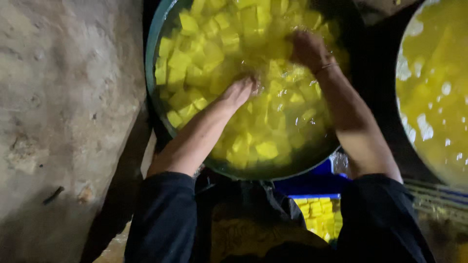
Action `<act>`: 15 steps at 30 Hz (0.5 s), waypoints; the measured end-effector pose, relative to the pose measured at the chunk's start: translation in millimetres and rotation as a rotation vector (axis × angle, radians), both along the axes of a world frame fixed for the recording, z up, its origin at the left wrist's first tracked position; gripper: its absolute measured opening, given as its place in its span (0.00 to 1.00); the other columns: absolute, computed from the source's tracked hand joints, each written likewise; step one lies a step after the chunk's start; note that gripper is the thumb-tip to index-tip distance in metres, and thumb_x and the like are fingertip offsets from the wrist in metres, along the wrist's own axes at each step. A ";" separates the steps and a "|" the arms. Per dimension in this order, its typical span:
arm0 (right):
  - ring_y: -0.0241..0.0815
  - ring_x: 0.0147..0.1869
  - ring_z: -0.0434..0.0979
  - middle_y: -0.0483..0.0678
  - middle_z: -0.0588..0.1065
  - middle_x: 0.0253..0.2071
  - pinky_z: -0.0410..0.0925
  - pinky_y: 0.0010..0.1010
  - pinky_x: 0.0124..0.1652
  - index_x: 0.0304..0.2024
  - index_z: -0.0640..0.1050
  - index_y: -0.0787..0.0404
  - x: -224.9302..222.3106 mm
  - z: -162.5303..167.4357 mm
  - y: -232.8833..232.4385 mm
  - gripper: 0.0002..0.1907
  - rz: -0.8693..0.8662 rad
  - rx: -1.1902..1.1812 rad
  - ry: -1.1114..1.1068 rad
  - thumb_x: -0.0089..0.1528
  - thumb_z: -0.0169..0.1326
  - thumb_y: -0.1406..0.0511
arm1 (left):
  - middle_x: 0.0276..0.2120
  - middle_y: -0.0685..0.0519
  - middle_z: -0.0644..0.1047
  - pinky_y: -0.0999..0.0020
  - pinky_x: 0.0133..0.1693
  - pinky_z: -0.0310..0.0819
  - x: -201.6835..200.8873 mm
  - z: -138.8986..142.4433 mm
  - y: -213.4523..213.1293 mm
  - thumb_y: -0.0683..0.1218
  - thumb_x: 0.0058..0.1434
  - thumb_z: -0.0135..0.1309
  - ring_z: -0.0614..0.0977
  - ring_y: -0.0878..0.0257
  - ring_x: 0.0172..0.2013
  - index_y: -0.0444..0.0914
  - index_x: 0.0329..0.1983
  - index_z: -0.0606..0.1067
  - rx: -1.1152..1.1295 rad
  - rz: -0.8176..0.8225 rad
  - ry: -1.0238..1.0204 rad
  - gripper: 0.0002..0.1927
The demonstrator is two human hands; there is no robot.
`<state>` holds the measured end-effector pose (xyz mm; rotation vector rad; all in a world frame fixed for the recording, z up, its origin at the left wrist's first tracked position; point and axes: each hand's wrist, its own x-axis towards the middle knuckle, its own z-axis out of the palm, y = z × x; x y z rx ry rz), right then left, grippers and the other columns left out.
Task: The person lifts yellow tofu blocks one at a time from a large water-filled basin, rinses and turns each block in the water by hand, and places the washed blocks into a blue plastic crate beside the basin. The crate gradually fills with washed tofu as the cycle repeats.
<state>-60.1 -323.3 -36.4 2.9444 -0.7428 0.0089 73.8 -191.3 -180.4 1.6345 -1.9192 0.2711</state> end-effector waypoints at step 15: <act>0.46 0.54 0.83 0.55 0.74 0.55 0.77 0.38 0.48 0.48 0.81 0.69 -51.5 -18.3 -13.7 0.09 0.001 1.264 -0.640 0.68 0.62 0.69 | 0.58 0.50 0.74 0.65 0.45 0.86 42.5 85.3 9.4 0.37 0.55 0.54 0.81 0.60 0.50 0.41 0.64 0.70 0.555 -0.166 1.681 0.30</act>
